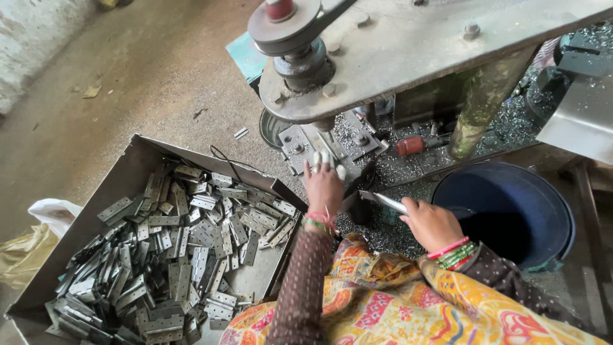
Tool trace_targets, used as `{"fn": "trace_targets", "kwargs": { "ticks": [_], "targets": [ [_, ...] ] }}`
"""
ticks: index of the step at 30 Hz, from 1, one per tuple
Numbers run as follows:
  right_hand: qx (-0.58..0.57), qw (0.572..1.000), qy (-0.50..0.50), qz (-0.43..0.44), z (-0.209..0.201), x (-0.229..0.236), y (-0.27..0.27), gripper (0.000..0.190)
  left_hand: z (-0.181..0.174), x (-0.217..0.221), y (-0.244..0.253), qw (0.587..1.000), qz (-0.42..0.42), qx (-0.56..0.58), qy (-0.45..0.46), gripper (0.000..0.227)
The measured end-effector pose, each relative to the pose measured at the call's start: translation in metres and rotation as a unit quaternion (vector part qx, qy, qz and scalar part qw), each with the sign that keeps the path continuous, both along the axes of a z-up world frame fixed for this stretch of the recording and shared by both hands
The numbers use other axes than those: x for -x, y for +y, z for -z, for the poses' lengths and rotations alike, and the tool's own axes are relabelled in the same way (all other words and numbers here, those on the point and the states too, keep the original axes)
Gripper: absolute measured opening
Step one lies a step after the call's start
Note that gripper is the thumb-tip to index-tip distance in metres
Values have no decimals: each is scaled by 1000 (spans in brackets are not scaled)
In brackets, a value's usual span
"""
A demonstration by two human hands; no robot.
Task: The person repeatedly picks small metal pieces from a bin, places them under a drill press, and operates the machine to drill holes. After each cycle, the person removes the drilled piece and returns it to the bin. The process is repeated continuously throughout the clip.
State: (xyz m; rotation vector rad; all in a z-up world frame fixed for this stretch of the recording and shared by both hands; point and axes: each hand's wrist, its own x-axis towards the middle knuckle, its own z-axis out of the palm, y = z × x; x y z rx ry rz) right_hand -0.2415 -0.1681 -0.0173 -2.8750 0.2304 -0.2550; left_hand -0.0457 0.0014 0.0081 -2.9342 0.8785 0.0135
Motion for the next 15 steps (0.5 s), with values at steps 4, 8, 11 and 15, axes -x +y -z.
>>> {"fn": "trace_targets", "kwargs": {
  "ticks": [4, 8, 11, 15],
  "targets": [
    [-1, 1000, -22, 2, 2, -2, 1, 31, 24, 67, 6, 990, 19, 44, -134, 36],
    [-15, 999, -30, 4, 7, 1, 3, 30, 32, 64, 13, 975, 31, 97, -197, 29],
    [-12, 1000, -26, 9, 7, 1, 3, 28, 21, 54, 21, 944, 132, 212, -216, 21],
    [2, 999, -34, 10, 6, 1, 2, 18, 0, 42, 16, 953, -9, 303, -26, 17]
  ]
}}
